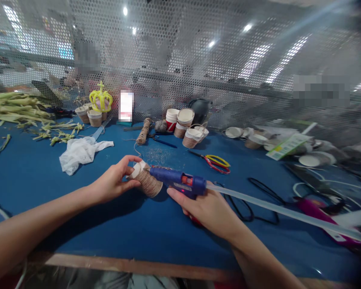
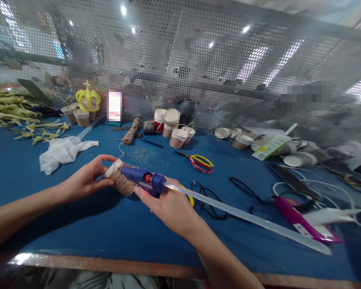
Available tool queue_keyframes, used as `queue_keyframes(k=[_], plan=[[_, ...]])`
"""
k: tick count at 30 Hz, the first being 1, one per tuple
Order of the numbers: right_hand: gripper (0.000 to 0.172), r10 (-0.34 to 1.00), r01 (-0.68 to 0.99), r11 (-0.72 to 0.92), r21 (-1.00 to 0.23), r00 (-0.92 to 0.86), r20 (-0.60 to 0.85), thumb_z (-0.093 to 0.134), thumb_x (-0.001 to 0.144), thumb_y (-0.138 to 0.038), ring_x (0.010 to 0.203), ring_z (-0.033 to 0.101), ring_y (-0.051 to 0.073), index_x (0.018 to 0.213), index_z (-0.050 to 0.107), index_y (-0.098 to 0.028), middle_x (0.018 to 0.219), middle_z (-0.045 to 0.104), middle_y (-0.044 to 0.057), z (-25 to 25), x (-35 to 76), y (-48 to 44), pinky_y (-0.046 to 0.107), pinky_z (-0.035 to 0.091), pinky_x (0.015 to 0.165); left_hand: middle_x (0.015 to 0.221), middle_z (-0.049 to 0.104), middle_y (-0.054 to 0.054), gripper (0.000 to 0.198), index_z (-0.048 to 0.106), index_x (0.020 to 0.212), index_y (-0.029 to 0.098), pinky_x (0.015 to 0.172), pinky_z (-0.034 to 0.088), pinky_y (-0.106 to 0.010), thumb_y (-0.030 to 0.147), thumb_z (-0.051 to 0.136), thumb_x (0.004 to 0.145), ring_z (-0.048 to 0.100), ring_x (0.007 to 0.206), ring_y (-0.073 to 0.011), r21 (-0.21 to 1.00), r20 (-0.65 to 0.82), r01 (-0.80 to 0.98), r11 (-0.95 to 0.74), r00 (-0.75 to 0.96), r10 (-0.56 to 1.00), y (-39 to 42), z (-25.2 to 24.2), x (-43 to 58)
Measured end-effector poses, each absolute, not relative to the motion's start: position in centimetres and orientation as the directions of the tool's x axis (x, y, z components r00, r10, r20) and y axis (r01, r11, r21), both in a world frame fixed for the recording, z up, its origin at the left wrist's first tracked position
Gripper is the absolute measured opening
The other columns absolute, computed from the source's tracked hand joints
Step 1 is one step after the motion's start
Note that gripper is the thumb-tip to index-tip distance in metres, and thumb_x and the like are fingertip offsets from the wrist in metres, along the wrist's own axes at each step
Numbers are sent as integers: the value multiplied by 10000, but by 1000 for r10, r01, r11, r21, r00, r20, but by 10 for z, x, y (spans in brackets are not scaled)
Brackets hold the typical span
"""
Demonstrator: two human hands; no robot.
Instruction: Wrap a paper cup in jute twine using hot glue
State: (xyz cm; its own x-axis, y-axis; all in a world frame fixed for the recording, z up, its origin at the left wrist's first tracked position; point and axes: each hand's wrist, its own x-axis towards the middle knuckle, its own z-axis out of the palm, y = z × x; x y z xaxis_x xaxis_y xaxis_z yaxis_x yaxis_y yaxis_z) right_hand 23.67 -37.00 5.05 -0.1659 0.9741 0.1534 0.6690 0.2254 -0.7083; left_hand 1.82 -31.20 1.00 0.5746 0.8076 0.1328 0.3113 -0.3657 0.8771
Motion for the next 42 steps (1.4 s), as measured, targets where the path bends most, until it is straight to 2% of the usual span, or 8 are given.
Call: queue_keyframes(k=[7, 12, 18, 23, 27, 32, 38, 42], plan=[[168, 949, 622, 316, -716, -194, 249, 627, 707, -367, 510, 563, 173, 606, 610, -235, 411, 530, -27, 50, 235, -370, 268, 406, 487, 904, 695, -66, 450, 308, 1182, 171, 754, 458, -329, 265, 536, 806, 642, 847, -213, 840, 144, 357, -409, 579, 802, -313, 12, 18], [202, 945, 635, 326, -700, -192, 266, 631, 707, -346, 560, 578, 188, 549, 574, -234, 406, 515, -15, 49, 234, -373, 271, 412, 503, 935, 695, -77, 437, 298, 1178, 164, 773, 447, -322, 240, 521, 810, 635, 871, -202, 833, 144, 361, -420, 591, 794, -314, 15, 19], [185, 941, 619, 331, -712, -161, 297, 630, 710, -359, 532, 563, 182, 583, 589, -230, 435, 527, -9, 48, 234, -373, 270, 398, 483, 847, 699, -55, 456, 308, 1191, 154, 724, 444, -313, 272, 523, 808, 637, 801, -208, 791, 147, 417, -448, 582, 800, -314, 15, 18], [160, 947, 695, 312, -648, -171, 272, 621, 718, -361, 483, 535, 159, 652, 604, -217, 450, 530, -17, 47, 234, -374, 262, 391, 466, 829, 702, -50, 454, 309, 1187, 147, 713, 445, -301, 270, 518, 803, 639, 805, -212, 783, 155, 417, -462, 588, 794, -314, 16, 18], [201, 945, 721, 317, -616, -186, 269, 592, 742, -369, 483, 536, 148, 625, 582, -206, 479, 549, -5, 47, 235, -374, 248, 393, 452, 802, 700, -37, 463, 319, 1186, 148, 696, 446, -293, 275, 532, 796, 638, 774, -208, 777, 168, 420, -469, 579, 798, -314, 17, 18], [186, 953, 732, 299, -612, -199, 227, 586, 749, -369, 469, 538, 122, 740, 609, -184, 580, 601, -4, 46, 235, -375, 232, 417, 459, 862, 691, -39, 399, 363, 1161, 167, 728, 447, -304, 261, 516, 805, 634, 855, -217, 751, 181, 439, -493, 582, 793, -313, 15, 18], [206, 958, 759, 284, -586, -196, 210, 559, 766, -371, 421, 518, 126, 689, 595, -184, 426, 518, -31, 49, 235, -376, 224, 396, 431, 840, 691, -33, 446, 346, 1188, 162, 728, 442, -299, 275, 533, 799, 633, 822, -214, 746, 169, 457, -484, 574, 801, -313, 15, 18], [200, 950, 750, 306, -587, -204, 235, 552, 771, -366, 432, 520, 124, 686, 589, -188, 444, 536, -29, 49, 234, -377, 226, 403, 448, 833, 694, -33, 454, 327, 1200, 165, 748, 440, -310, 279, 521, 806, 628, 863, -222, 753, 169, 441, -488, 588, 791, -313, 14, 17]])
